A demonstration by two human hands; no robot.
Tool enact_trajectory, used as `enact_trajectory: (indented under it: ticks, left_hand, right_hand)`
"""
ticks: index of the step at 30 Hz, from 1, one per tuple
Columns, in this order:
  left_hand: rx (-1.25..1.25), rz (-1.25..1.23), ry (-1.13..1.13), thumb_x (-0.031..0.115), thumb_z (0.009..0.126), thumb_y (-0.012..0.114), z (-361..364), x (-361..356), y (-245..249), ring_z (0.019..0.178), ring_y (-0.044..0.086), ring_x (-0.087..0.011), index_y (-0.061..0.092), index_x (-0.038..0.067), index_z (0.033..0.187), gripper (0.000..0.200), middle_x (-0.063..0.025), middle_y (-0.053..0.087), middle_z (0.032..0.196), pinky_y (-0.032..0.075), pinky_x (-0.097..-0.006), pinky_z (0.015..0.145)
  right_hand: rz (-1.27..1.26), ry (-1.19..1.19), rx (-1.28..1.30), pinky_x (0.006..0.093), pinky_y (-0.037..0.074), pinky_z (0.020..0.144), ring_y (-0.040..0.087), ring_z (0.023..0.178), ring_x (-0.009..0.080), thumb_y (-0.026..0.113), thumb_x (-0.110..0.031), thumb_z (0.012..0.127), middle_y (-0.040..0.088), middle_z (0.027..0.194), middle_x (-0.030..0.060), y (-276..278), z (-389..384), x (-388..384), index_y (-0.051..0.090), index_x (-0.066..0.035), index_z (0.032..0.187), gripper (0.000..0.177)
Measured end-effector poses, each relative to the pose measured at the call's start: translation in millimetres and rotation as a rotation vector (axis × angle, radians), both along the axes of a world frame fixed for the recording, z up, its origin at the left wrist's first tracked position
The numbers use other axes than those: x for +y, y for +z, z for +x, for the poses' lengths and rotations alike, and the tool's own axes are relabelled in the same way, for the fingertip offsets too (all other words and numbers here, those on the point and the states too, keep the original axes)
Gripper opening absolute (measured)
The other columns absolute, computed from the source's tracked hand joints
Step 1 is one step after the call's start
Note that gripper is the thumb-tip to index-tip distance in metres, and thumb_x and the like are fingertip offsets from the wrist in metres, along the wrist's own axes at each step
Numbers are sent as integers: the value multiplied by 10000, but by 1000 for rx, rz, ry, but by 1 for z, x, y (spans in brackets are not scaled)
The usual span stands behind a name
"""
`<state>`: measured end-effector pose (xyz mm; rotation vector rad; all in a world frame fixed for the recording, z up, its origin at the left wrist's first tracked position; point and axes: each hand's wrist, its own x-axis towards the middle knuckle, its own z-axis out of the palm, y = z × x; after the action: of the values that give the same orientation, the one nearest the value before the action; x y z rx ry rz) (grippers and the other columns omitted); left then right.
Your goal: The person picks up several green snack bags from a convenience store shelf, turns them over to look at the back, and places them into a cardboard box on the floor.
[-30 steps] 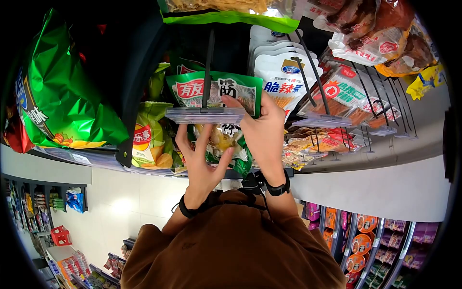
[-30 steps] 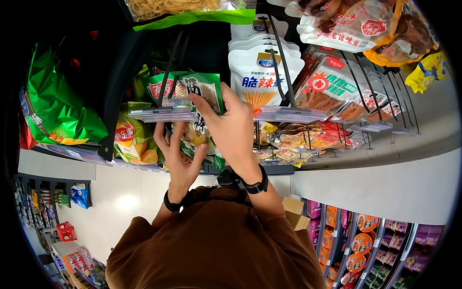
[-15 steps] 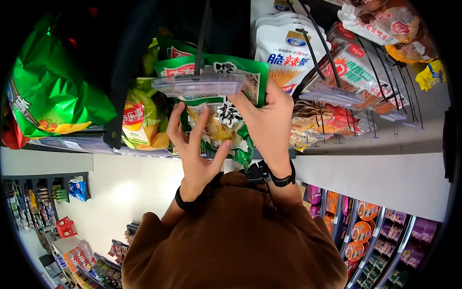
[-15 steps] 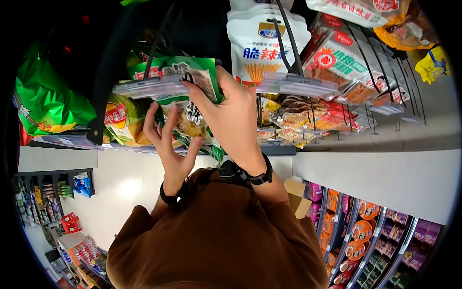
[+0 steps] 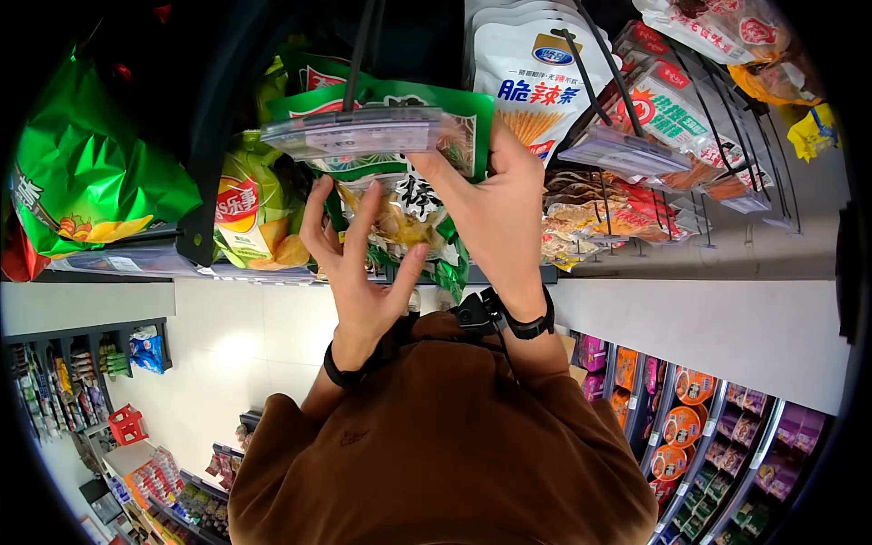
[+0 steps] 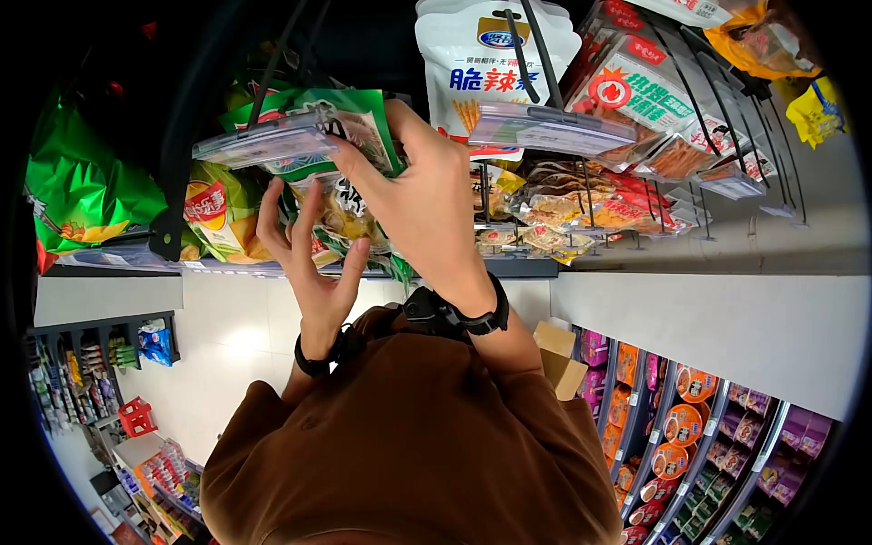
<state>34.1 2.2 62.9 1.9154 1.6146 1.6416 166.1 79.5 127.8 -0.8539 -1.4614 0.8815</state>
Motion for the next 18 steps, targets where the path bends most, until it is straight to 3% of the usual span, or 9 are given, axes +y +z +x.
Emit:
enact_trajectory:
  ticks: [4,10,11,12,14,15,18]
  left_hand:
    - [-6,-11,12,160,777,785,-1,1,0,1355,322,-376,539,61,1367,647,-195,245,1472,362,-461,1060]
    - [-6,-3,11,126,785,770,-3,3,4,1339,345,-365,541,55,1361,625,-188,249,1473,372,-469,1050]
    - [-6,1,11,126,785,770,-3,3,5,1339,345,-365,541,55,1361,625,-188,249,1473,372,-469,1050]
    - [11,-4,21,120,799,752,-3,3,6,1356,331,-351,533,66,1367,611,-182,250,1483,367,-454,1064]
    - [28,-1,32,114,814,734,-4,2,8,1373,317,-337,525,77,1374,599,-176,251,1492,361,-439,1078]
    - [35,-5,45,110,813,730,-4,2,8,1373,314,-340,531,78,1367,590,-176,254,1493,344,-443,1088]
    - [29,-5,63,104,813,723,-7,0,8,1379,307,-347,543,80,1354,570,-176,260,1494,315,-449,1107]
  right_hand:
    - [38,10,-9,286,493,646,624,707,118,731,-117,840,701,832,110,2,3,0,633,26,1010,243]
    - [-13,167,-137,281,493,823,655,936,162,721,-158,874,695,1020,128,3,31,3,616,32,1155,355]
    - [-50,235,-99,276,479,899,587,1023,111,712,-47,879,644,1135,75,0,36,3,572,31,1233,389]
    - [-45,235,-100,276,479,899,587,1023,111,712,-47,879,644,1135,75,0,41,2,572,31,1233,389]
    - [-49,257,-93,317,481,942,587,1082,148,702,-15,874,598,1240,96,0,51,-1,522,28,1292,457]
    - [-27,214,-63,337,469,973,578,1172,191,708,-93,882,582,1326,115,-8,55,-3,535,-20,1310,467]
    - [-111,187,-110,327,478,954,592,1141,188,710,-93,880,591,1305,113,-21,68,-13,540,-19,1293,452]
